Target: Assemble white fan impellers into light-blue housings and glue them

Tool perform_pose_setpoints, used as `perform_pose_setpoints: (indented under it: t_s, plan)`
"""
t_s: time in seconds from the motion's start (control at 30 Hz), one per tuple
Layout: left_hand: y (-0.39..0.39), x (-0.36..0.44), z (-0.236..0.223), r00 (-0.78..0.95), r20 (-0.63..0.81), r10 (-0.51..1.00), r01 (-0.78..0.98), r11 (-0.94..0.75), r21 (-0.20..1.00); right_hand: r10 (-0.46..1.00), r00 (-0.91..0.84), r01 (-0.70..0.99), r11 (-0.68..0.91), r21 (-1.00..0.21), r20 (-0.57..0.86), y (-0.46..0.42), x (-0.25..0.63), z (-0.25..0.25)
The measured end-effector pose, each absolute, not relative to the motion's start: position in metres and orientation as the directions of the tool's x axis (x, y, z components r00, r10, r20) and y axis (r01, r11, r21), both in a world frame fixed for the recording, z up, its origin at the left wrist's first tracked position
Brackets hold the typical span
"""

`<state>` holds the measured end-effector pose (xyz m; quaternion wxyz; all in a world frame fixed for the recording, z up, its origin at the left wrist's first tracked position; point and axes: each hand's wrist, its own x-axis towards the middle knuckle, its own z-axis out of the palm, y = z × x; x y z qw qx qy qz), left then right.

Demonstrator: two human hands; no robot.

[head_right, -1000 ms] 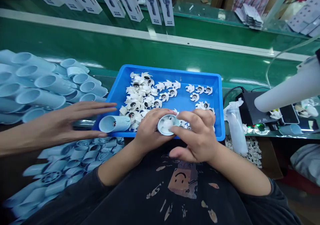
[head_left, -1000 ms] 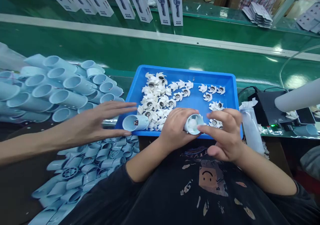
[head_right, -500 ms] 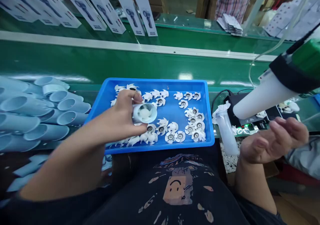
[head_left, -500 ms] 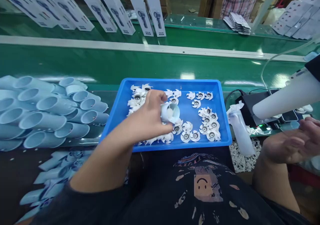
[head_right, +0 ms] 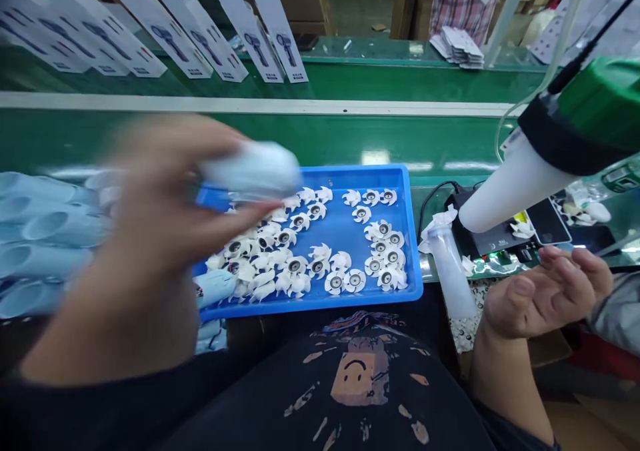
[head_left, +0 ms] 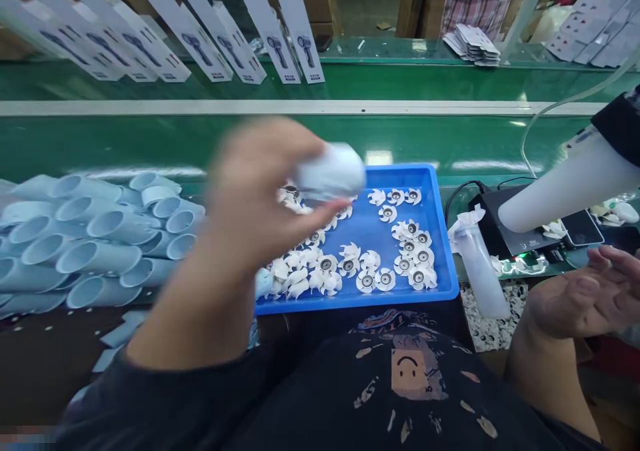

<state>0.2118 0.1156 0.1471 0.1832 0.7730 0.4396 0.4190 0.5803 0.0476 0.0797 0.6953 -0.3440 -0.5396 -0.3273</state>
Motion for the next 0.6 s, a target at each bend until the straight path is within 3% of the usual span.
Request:
perform_pose_setpoints:
  t_s: [0.1, 0.2, 0.27, 0.4, 0.5, 0.6]
  plan:
    - [0.135, 0.229, 0.116, 0.490, 0.280, 0.826, 0.707, -0.564, 0.427, -0.060, 0.208, 0.816, 0.562, -0.139, 0.976, 0.049, 0.580, 0.076]
    - [0.136, 0.230, 0.106, 0.495, 0.382, 0.780, 0.746, -0.607, 0.273, -0.059, 0.182, 0.808, 0.578, -0.115, 0.982, 0.051, 0.580, 0.075]
    - [0.130, 0.227, 0.103, 0.471, 0.477, 0.742, 0.726, -0.633, 0.268, -0.058, 0.188, 0.809, 0.575, -0.121, 0.981, 0.053, 0.578, 0.077]
    - [0.125, 0.226, 0.084, 0.603, 0.368, 0.707, 0.625, -0.706, 0.332, -0.042, 0.184, 0.819, 0.560, -0.130, 0.982, 0.055, 0.571, 0.082]
    - [0.132, 0.227, 0.070, 0.533, 0.374, 0.759, 0.633, -0.651, 0.419, -0.081, 0.165, 0.814, 0.575, -0.089, 0.983, 0.057, 0.565, 0.085]
    - [0.139, 0.226, 0.065, 0.532, 0.389, 0.752, 0.628, -0.659, 0.414, -0.090, 0.158, 0.807, 0.586, -0.076, 0.983, 0.057, 0.563, 0.087]
